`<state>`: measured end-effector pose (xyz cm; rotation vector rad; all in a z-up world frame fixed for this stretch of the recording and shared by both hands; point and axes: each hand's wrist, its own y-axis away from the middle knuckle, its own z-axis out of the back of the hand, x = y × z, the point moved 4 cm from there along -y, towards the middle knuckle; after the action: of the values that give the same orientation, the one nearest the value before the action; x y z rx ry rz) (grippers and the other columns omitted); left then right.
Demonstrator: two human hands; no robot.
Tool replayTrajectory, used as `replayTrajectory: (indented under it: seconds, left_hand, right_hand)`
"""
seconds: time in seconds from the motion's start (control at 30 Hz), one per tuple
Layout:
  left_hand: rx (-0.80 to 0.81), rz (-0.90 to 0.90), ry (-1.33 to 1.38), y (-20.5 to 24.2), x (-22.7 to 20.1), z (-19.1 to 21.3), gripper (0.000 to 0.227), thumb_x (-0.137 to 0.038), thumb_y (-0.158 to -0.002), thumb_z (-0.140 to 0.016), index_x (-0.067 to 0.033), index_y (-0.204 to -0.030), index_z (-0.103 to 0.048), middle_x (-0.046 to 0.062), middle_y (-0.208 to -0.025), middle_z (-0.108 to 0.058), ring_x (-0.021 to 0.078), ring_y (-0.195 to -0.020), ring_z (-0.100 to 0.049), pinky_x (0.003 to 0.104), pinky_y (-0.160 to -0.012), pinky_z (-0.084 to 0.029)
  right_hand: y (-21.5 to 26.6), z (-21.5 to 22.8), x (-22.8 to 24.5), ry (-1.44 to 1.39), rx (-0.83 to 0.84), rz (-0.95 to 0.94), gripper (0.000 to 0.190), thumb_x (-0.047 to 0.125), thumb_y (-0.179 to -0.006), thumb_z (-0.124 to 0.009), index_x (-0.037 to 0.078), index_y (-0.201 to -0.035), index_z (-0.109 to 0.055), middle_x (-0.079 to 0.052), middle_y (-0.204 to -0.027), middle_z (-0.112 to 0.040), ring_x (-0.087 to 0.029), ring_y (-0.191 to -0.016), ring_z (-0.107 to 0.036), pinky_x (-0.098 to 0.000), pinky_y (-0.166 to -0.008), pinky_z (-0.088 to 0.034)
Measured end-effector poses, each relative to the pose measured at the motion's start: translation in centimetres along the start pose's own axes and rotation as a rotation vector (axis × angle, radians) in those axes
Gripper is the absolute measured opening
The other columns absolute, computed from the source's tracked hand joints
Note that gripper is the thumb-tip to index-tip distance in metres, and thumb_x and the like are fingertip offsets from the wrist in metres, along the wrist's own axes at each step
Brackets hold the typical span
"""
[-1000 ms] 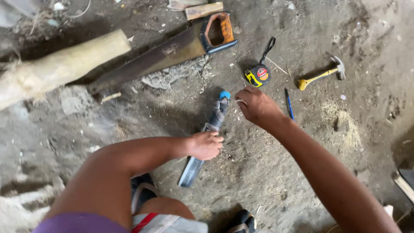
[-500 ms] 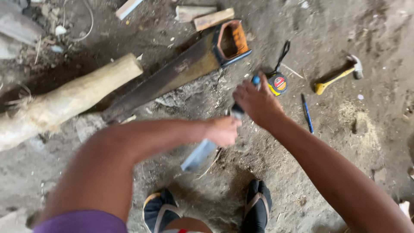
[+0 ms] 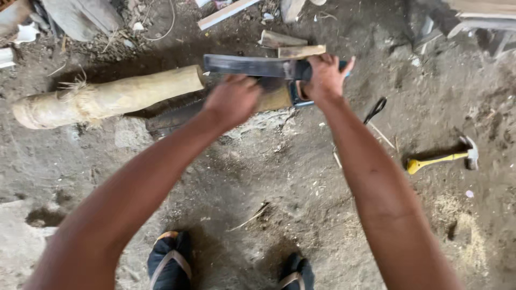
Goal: The person assembles a bamboo structure by nailing slats to a frame. They use a hammer to drive nails into the bamboo pieces, securing them together. The person then lifts the completed structure and places it against a wall.
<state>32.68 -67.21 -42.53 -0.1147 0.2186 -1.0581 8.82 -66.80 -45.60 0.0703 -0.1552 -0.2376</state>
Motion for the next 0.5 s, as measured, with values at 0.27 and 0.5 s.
replayTrajectory:
  seconds: [0.27,0.5]
  left_hand:
    - [0.376,0.189,0.011,2.3,0.1,-3.4,0.030,-0.007,-0.095,-0.052,0.0016,-0.121,-0.064,0.022,-0.129,-0.062,0.0352,-0.120,-0.062,0.048,-0.100,-0.053]
    - [0.643,0.093,-0.145,0.8,-1.6,-4.2,0.045,-0.019,-0.094,-0.062,0.0072,-0.130,-0.055,0.022,-0.127,-0.057,0.0333,-0.112,-0.062,0.043,-0.080,-0.060]
  right_hand:
    - [-0.1,-3.7,-0.8,-0.231,-0.510,-0.079,0.039,0.011,-0.088,-0.075,0.016,-0.125,-0.061,-0.014,-0.128,-0.056,-0.035,-0.124,-0.051,-0.0591,-0.106,-0.035]
    - [9.4,-4.3,-5.0,-0.370,-0.239,0.060,0.035,0.012,-0.090,-0.071,0.010,-0.123,-0.061,-0.014,-0.123,-0.061,-0.037,-0.121,-0.055,-0.0564,-0.096,-0.044]
